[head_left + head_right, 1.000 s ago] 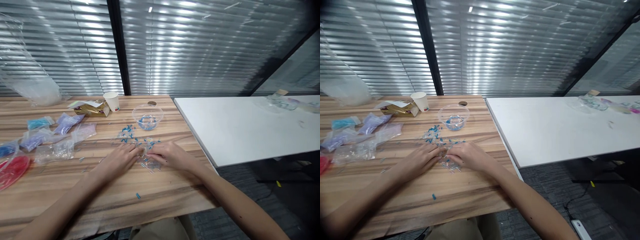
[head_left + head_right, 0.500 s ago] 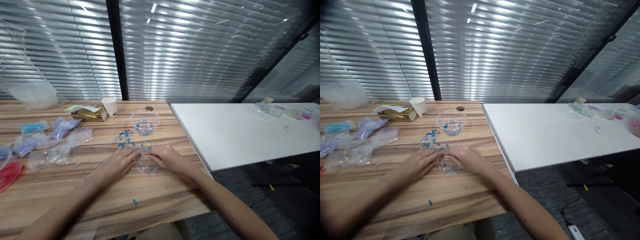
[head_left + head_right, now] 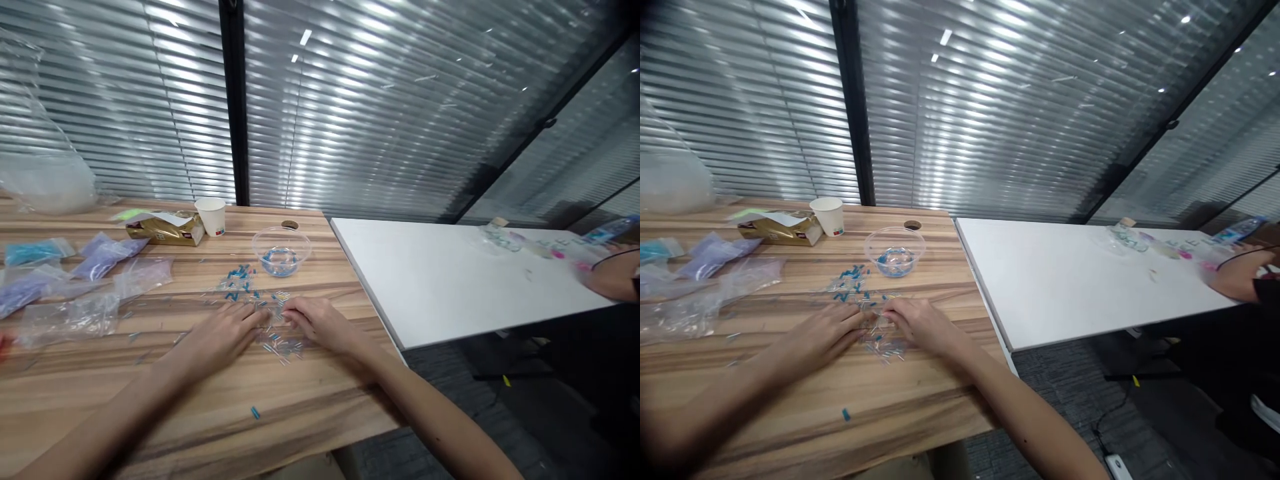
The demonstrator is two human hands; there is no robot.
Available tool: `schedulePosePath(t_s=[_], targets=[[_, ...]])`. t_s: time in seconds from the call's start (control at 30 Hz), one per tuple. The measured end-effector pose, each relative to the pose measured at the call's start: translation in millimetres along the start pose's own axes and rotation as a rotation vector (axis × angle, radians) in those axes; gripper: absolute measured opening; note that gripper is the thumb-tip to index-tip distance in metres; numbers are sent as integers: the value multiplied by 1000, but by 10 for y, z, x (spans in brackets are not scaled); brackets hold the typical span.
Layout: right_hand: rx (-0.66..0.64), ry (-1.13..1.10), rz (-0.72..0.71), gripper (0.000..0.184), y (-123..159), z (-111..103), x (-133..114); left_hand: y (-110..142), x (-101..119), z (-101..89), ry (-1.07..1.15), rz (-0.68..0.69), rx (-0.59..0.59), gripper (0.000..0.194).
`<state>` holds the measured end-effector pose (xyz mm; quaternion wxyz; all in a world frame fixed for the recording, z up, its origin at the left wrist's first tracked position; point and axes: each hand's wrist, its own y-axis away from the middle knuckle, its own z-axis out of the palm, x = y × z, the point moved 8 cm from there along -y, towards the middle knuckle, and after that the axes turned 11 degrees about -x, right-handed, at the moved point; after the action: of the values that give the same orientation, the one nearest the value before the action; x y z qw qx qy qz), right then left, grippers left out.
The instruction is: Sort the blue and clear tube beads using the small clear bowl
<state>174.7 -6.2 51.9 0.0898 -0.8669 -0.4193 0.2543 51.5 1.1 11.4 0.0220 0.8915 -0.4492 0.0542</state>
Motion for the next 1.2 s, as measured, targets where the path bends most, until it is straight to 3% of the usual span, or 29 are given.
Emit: schedulePosePath(t_s=[0.27, 0.73, 1.03, 1.2], targets=[[-140, -152, 102, 16, 5, 105, 52, -7, 24, -31, 30, 24, -7, 31], [-130, -177, 113, 12, 7, 120, 58, 1, 126, -136, 5, 81, -6, 31], [-114, -300, 160, 11, -5, 87, 47, 0, 61, -136, 269, 42, -8, 20], [-91, -254, 146, 10, -1, 57, 55, 0, 45, -164, 410, 54, -19, 14]])
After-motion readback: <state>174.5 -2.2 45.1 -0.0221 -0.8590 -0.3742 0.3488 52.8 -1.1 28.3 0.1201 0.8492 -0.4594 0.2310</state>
